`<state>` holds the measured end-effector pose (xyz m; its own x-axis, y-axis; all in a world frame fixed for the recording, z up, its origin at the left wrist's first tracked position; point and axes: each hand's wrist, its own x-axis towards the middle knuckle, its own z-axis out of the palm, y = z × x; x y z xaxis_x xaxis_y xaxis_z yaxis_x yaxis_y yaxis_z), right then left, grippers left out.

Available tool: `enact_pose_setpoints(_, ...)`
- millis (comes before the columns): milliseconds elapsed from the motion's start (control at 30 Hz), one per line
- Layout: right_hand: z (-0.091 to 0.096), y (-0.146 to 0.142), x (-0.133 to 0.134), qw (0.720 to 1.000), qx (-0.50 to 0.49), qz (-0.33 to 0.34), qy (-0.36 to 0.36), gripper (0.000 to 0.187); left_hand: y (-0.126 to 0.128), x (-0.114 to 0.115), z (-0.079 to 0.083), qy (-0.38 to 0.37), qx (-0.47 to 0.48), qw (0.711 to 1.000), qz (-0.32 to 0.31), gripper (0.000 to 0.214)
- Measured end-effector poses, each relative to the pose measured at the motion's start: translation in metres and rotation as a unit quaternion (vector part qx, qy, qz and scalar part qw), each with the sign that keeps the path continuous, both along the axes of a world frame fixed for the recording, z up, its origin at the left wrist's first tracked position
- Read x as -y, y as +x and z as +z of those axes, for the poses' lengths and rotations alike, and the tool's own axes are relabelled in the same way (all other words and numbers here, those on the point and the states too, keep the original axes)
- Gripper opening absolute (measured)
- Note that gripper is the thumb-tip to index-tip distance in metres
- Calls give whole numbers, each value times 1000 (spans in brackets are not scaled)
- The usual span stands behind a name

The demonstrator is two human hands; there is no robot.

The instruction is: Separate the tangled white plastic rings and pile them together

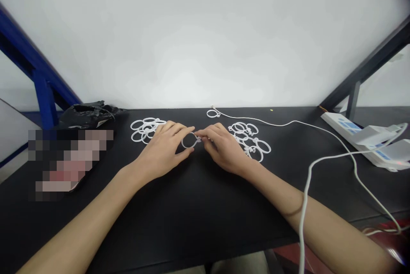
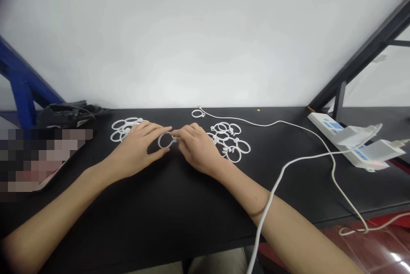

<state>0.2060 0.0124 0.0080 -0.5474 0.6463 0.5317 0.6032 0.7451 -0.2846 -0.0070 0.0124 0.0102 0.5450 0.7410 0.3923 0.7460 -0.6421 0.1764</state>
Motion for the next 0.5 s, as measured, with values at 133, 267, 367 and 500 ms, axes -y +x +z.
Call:
enact_pose_setpoints(133,1,-1,4,998,-54,12,-24,20,2,2,4,19,26,999,-7,33)
enact_pose_setpoints(267,-1,-1,4,997,-78,0,-27,13,3,3,5,24,43,999,-16,29)
enact_pose_setpoints(367,0,-1,5,995,-89,-8,-33,9,4,4,5,23,51,998,-21,28)
enact_pose_setpoints(500,0,-1,6,995,-92,-15,-33,7,3,4,5,20,56,998,-26,28)
